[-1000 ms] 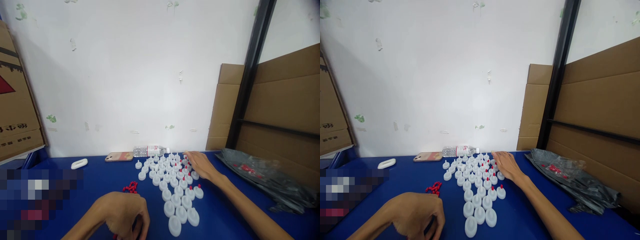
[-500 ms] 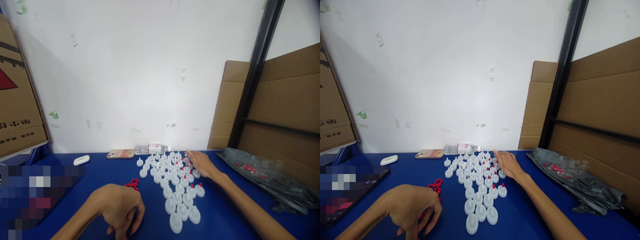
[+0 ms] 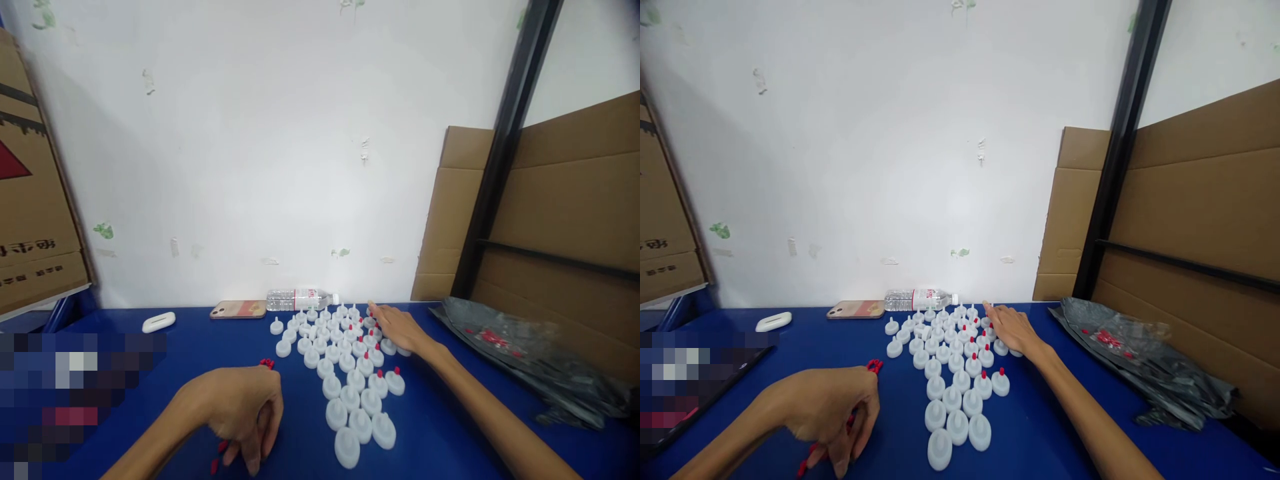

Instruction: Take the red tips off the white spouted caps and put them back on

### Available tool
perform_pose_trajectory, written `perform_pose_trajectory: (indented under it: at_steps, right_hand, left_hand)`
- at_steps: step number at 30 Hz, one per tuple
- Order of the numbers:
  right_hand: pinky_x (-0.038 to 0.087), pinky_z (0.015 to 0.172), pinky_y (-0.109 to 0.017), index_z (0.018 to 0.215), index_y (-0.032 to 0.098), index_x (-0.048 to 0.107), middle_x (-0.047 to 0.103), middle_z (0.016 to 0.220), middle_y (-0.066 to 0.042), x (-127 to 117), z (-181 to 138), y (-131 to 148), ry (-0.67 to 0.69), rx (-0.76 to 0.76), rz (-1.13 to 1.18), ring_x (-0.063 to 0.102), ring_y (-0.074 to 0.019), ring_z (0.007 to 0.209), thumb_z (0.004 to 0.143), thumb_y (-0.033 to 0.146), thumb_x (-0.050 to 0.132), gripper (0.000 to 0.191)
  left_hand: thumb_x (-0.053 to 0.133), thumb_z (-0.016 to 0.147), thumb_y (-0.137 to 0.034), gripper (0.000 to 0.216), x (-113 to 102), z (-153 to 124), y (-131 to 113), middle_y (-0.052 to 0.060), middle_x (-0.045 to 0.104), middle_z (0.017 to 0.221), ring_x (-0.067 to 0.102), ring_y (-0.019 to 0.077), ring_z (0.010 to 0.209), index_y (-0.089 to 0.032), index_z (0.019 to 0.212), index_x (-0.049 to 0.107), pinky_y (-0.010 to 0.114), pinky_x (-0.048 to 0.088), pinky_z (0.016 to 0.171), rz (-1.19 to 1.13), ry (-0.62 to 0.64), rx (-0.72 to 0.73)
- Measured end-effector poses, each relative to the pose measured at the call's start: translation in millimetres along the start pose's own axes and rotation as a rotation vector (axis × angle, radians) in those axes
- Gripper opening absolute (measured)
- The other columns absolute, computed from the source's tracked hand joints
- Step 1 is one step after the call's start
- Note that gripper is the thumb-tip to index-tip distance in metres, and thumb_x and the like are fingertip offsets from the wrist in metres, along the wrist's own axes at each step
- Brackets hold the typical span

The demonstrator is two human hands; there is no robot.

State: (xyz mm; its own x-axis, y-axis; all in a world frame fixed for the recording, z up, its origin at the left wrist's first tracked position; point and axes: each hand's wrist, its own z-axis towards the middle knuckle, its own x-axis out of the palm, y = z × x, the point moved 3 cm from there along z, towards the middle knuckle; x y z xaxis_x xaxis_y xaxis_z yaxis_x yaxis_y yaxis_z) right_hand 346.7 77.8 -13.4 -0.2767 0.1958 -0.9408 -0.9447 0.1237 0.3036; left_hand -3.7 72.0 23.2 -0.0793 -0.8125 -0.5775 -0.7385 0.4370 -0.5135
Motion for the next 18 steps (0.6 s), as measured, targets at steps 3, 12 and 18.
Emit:
perform_pose_trajectory:
  at_steps: [3,12,18]
  right_hand:
    - [0.038,0.102,-0.047,0.124,0.018,0.065,0.065,0.129,-0.014,0.1,0.1,0.6,0.005,0.006,-0.007,0.057,-0.033,0.121,0.102,0.059,0.007,0.074]
    - [0.041,0.1,-0.045,0.124,0.019,0.064,0.067,0.127,-0.013,-1.2,-1.9,2.5,-0.054,-0.033,0.013,0.059,-0.0318,0.119,0.103,0.055,0.009,0.069]
    - [0.043,0.096,-0.042,0.104,0.016,0.069,0.071,0.111,-0.015,-13.2,-5.0,4.0,-0.238,-0.109,0.027,0.065,-0.0308,0.107,0.104,0.051,0.016,0.063]
  left_hand:
    - [0.082,0.055,-0.024,0.018,-3.4,-0.4,1.1,-0.004,0.063,0.055,0.055,0.0102,0.039,-0.019,0.063,0.066,0.018,0.041,0.041,-0.011,-0.016,0.05]
    - [0.08,0.064,-0.028,0.012,-17.5,-15.6,-5.2,-0.002,0.069,0.063,0.054,0.0104,0.049,-0.021,0.073,0.078,0.018,0.037,0.043,0.059,-0.156,0.195]
    - [0.075,0.071,-0.028,0.011,-31.6,-37.5,-11.7,-0.001,0.073,0.072,0.059,0.0134,0.062,-0.021,0.079,0.078,0.02,0.037,0.052,0.087,-0.258,0.201]
